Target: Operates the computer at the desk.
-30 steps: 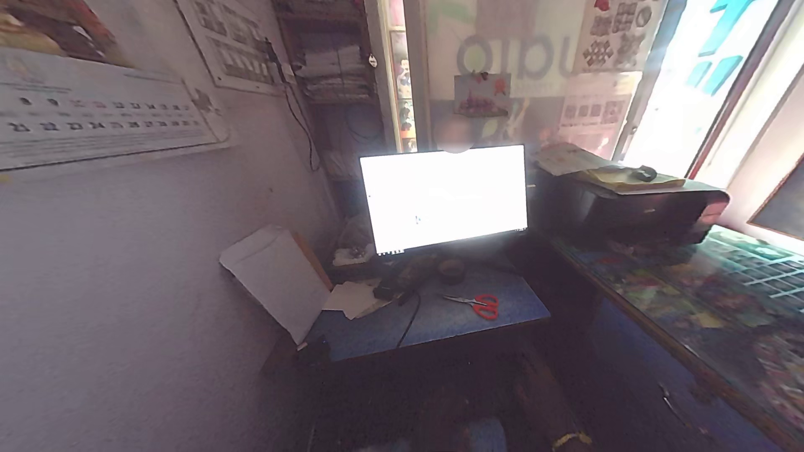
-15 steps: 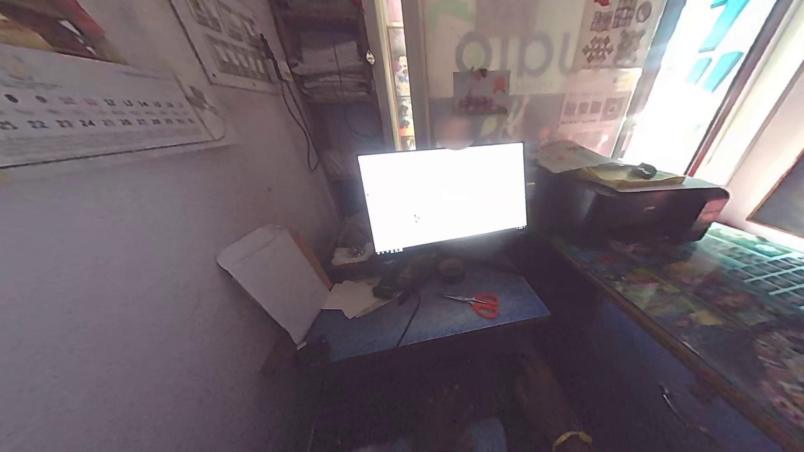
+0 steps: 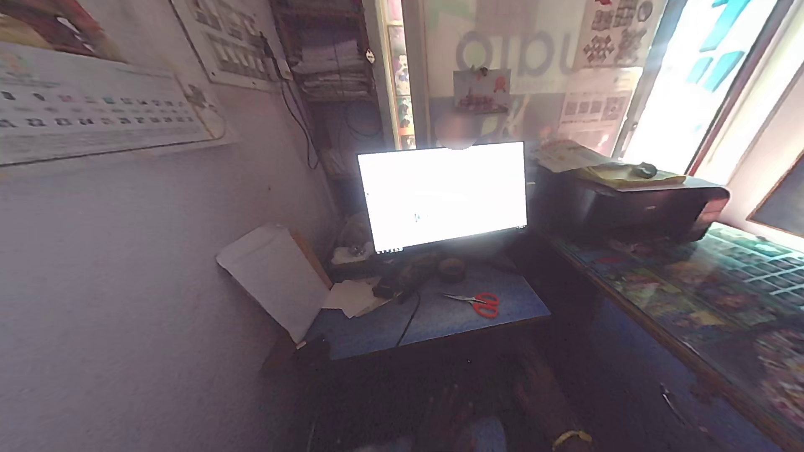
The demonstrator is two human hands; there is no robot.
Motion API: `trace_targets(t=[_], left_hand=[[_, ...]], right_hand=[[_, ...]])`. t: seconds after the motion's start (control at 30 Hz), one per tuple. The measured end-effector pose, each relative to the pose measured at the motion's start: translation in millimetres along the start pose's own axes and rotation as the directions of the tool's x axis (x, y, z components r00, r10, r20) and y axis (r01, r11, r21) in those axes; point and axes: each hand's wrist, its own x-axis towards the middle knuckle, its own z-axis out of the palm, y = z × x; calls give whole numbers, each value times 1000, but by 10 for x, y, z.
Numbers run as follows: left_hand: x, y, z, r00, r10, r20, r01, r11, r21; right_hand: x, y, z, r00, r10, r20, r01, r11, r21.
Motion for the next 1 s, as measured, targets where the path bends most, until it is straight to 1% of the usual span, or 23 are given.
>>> trace_targets(t=[0.07,0.2,0.4,0.57,0.83,0.9,0.93,1.0], left_hand=[[-3,-1,4,1000,0,-8,0,1000,-6],[1,-16,16,1000,-6,-5,6,1000,-28],[3,-23,37,1000,-20,19,21,1000,-17],[13,-28,52,999,-30,21,30,1000,-9],[8,1,6,998,-46,38,46,999,-16],[33,56,-98,993,-80,84,81,997,-18],[60,122,-230,985,-113,130,117,993,-24],[129,280,-602,947,-232,221,272,948,-168]], right_hand=[[1,-17,-19,1000,19,25,-19,1000,10],[17,11,35,1000,-3,10,3,1000,16],[27,26,69,1000,-10,11,10,1000,-12],[23,40,95,999,-34,-19,34,999,-18],[41,43,107,1000,-5,11,5,1000,-11],[43,33,97,1000,-14,-6,14,1000,-6],[47,32,93,999,-34,-35,34,999,-7],[69,48,115,992,-77,-96,75,997,-21]])
